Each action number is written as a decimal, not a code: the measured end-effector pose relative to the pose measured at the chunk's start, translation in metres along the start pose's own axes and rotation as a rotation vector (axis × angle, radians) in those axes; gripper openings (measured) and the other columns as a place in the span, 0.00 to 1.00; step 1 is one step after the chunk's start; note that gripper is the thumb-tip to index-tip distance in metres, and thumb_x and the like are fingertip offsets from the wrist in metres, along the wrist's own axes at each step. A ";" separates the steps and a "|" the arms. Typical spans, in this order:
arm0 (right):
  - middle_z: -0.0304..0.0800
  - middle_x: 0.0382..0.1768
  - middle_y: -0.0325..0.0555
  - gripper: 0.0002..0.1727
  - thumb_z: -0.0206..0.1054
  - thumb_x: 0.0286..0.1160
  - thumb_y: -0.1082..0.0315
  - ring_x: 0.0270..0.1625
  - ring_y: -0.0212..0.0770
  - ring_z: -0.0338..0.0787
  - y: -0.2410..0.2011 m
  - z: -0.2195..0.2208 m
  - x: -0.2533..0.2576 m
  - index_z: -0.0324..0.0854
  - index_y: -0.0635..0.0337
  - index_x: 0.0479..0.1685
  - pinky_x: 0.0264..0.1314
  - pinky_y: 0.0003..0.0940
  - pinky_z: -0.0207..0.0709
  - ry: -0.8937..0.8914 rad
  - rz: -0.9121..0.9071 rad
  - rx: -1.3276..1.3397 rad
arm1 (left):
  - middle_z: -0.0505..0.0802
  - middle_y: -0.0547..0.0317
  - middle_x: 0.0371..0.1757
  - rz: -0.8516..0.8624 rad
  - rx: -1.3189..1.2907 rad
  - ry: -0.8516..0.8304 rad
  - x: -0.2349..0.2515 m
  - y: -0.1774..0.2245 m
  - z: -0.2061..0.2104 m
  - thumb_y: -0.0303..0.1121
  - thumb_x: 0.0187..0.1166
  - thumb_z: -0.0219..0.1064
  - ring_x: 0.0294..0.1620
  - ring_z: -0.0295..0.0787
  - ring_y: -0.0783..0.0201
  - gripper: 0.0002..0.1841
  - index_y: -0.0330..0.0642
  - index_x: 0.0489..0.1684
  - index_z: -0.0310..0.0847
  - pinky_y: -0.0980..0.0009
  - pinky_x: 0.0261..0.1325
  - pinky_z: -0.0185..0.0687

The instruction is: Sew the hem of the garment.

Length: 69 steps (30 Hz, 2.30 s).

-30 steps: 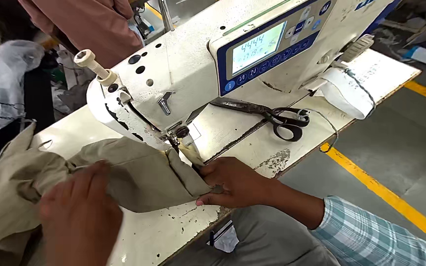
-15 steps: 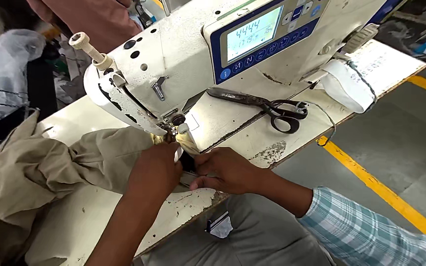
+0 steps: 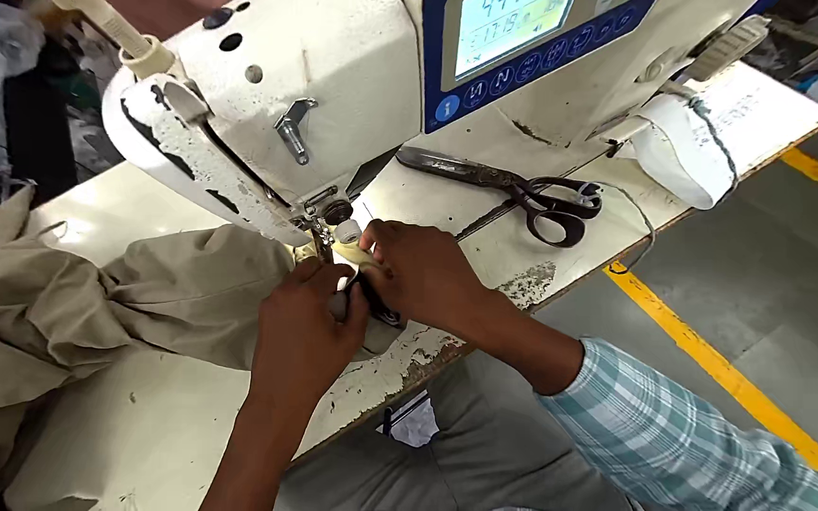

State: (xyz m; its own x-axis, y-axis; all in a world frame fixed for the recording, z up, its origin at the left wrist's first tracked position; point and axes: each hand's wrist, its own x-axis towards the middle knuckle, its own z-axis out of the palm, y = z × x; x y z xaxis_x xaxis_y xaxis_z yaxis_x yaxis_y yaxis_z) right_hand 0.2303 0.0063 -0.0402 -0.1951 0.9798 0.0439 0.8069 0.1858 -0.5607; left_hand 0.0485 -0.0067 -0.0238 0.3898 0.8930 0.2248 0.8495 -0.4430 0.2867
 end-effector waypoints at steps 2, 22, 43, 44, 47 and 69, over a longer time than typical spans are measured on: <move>0.88 0.32 0.45 0.11 0.63 0.83 0.60 0.35 0.48 0.91 0.006 -0.001 0.003 0.86 0.55 0.48 0.33 0.50 0.81 0.008 -0.005 0.008 | 0.88 0.61 0.39 0.009 0.005 -0.028 -0.004 0.001 0.002 0.45 0.75 0.65 0.31 0.85 0.64 0.21 0.50 0.62 0.93 0.62 0.28 0.82; 0.89 0.52 0.37 0.13 0.65 0.74 0.67 0.51 0.40 0.86 0.013 -0.018 -0.028 0.89 0.52 0.54 0.47 0.37 0.81 0.170 -0.430 0.047 | 0.85 0.50 0.61 -0.035 -0.073 -0.457 0.034 -0.006 -0.012 0.35 0.64 0.77 0.48 0.88 0.52 0.18 0.48 0.55 0.90 0.48 0.42 0.86; 0.92 0.43 0.42 0.09 0.67 0.69 0.75 0.41 0.46 0.86 0.029 0.008 -0.004 0.92 0.56 0.42 0.34 0.37 0.76 0.056 -0.759 -0.111 | 0.89 0.54 0.68 -0.105 -0.165 -0.618 0.055 -0.002 -0.028 0.33 0.87 0.56 0.79 0.77 0.53 0.16 0.48 0.60 0.90 0.44 0.76 0.70; 0.91 0.43 0.42 0.08 0.69 0.70 0.73 0.41 0.46 0.85 0.027 0.008 -0.005 0.92 0.55 0.43 0.34 0.36 0.76 0.045 -0.738 -0.130 | 0.89 0.54 0.66 -0.103 -0.166 -0.597 0.053 -0.001 -0.026 0.32 0.86 0.55 0.75 0.78 0.53 0.16 0.48 0.59 0.90 0.44 0.72 0.72; 0.93 0.45 0.41 0.10 0.68 0.70 0.75 0.42 0.45 0.86 0.024 0.012 -0.012 0.94 0.54 0.44 0.34 0.36 0.75 0.062 -0.713 -0.120 | 0.86 0.50 0.67 -0.101 -0.145 -0.582 0.049 0.002 -0.024 0.31 0.86 0.54 0.73 0.79 0.51 0.17 0.46 0.61 0.89 0.43 0.69 0.75; 0.87 0.35 0.37 0.12 0.70 0.62 0.75 0.38 0.42 0.83 0.025 0.027 -0.032 0.94 0.50 0.41 0.29 0.36 0.73 0.125 -0.561 -0.002 | 0.94 0.51 0.50 -0.118 0.072 -0.108 -0.006 0.013 -0.009 0.35 0.78 0.71 0.45 0.93 0.49 0.13 0.42 0.54 0.94 0.43 0.43 0.87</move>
State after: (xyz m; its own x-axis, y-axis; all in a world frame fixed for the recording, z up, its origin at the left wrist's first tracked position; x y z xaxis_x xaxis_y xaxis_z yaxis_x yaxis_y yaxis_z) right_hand 0.2417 -0.0221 -0.0780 -0.5267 0.7323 0.4317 0.5998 0.6800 -0.4217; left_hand 0.0545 -0.0183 -0.0126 0.3188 0.9434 0.0911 0.9134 -0.3314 0.2364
